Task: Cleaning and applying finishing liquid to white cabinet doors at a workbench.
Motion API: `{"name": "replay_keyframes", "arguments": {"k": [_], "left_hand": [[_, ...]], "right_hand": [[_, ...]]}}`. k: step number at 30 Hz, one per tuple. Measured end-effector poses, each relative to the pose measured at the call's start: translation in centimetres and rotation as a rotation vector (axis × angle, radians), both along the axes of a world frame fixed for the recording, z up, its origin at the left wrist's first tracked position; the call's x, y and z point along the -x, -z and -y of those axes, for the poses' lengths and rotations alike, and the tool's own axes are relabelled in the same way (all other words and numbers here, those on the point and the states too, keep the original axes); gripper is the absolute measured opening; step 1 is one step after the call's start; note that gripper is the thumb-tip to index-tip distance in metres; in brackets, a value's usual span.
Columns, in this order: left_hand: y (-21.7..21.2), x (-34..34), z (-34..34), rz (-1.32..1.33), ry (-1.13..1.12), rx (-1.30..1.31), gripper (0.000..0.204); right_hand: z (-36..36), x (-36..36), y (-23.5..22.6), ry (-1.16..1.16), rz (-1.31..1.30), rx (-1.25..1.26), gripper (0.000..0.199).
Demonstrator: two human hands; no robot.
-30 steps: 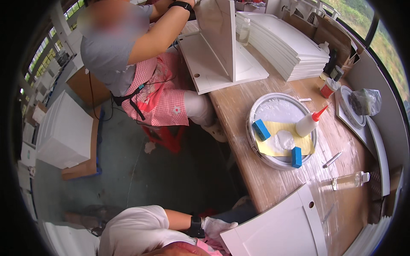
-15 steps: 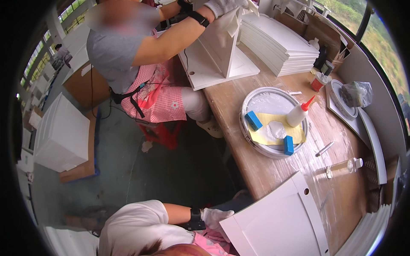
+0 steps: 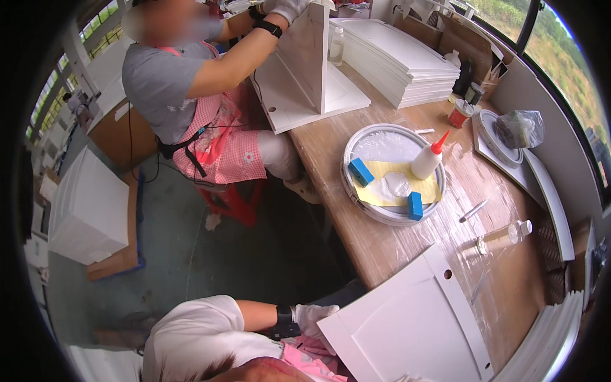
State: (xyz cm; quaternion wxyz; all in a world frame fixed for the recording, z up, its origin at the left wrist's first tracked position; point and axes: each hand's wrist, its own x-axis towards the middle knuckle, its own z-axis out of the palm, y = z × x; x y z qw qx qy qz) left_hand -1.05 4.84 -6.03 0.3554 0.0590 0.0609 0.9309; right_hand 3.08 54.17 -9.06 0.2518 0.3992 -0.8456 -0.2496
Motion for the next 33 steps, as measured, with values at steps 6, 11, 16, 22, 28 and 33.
{"name": "replay_keyframes", "arguments": {"k": [6, 11, 16, 22, 28, 33], "left_hand": [[1.2, -0.5, 0.5, 0.031, -0.021, 0.059, 0.083], [1.2, -0.2, 0.4, 0.02, -0.004, 0.052, 0.084], [1.6, -0.4, 0.2, 0.034, -0.023, 0.12, 0.087], [0.6, -0.5, 0.2, 0.056, -0.047, 0.189, 0.089], [0.5, -0.4, 0.0, 0.102, -0.066, 0.225, 0.092], [0.1, -0.3, 0.0, 0.127, -0.071, 0.273, 0.095]], "right_hand": [[19.6, 3.7, -21.5, 0.153, 0.129, 0.019, 0.029], [19.4, 3.4, -21.9, 0.166, 0.103, -0.013, 0.029], [17.7, 3.8, -19.8, 0.038, 0.131, 0.392, 0.039], [16.7, 3.7, -19.0, 0.019, 0.107, 0.341, 0.032], [16.4, 3.5, -18.6, 0.001, 0.1, 0.265, 0.03], [16.7, 3.0, -18.0, 0.008, 0.054, 0.278, 0.03]]}}
